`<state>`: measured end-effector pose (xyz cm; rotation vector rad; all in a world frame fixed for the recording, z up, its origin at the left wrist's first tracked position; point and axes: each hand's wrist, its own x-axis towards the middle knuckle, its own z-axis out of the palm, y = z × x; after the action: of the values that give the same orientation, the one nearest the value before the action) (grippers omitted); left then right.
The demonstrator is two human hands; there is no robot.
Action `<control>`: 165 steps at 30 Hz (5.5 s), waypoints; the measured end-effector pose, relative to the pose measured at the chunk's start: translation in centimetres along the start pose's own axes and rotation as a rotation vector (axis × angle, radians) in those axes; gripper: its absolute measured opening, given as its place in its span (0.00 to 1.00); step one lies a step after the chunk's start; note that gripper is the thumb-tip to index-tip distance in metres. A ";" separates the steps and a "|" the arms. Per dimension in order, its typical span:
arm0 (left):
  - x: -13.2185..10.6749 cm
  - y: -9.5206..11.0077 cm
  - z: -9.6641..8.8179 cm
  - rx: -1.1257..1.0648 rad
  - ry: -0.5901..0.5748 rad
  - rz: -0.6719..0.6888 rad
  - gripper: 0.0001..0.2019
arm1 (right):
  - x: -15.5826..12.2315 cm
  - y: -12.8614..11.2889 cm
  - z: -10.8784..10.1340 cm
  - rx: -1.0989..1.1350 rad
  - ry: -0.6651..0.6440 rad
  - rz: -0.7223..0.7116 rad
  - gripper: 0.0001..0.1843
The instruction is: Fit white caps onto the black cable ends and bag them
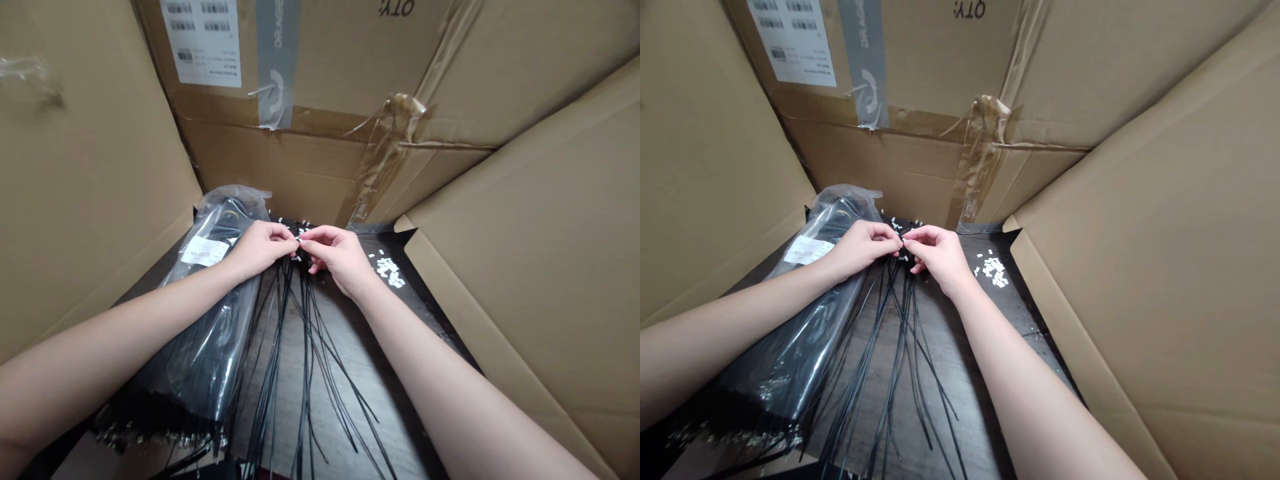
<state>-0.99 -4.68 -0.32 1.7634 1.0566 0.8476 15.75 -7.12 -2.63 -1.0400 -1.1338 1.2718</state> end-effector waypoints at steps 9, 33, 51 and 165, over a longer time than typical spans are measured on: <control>0.0 -0.2 0.0 0.078 0.042 0.054 0.05 | -0.2 -0.1 0.2 -0.030 0.000 -0.024 0.18; 0.1 0.0 0.0 0.017 0.006 0.025 0.04 | 0.0 0.0 0.5 -0.036 0.056 0.032 0.15; 0.4 -0.9 -0.1 0.090 0.038 0.070 0.08 | 0.2 0.2 0.2 -0.028 -0.044 0.059 0.22; -26.4 3.7 -8.4 0.654 0.393 -0.385 0.15 | -0.9 0.6 0.8 -1.127 0.043 -0.263 0.14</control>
<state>-17.74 -26.72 3.33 1.8367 2.0369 0.6534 14.86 -8.00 -3.10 -1.6130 -1.9358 0.3125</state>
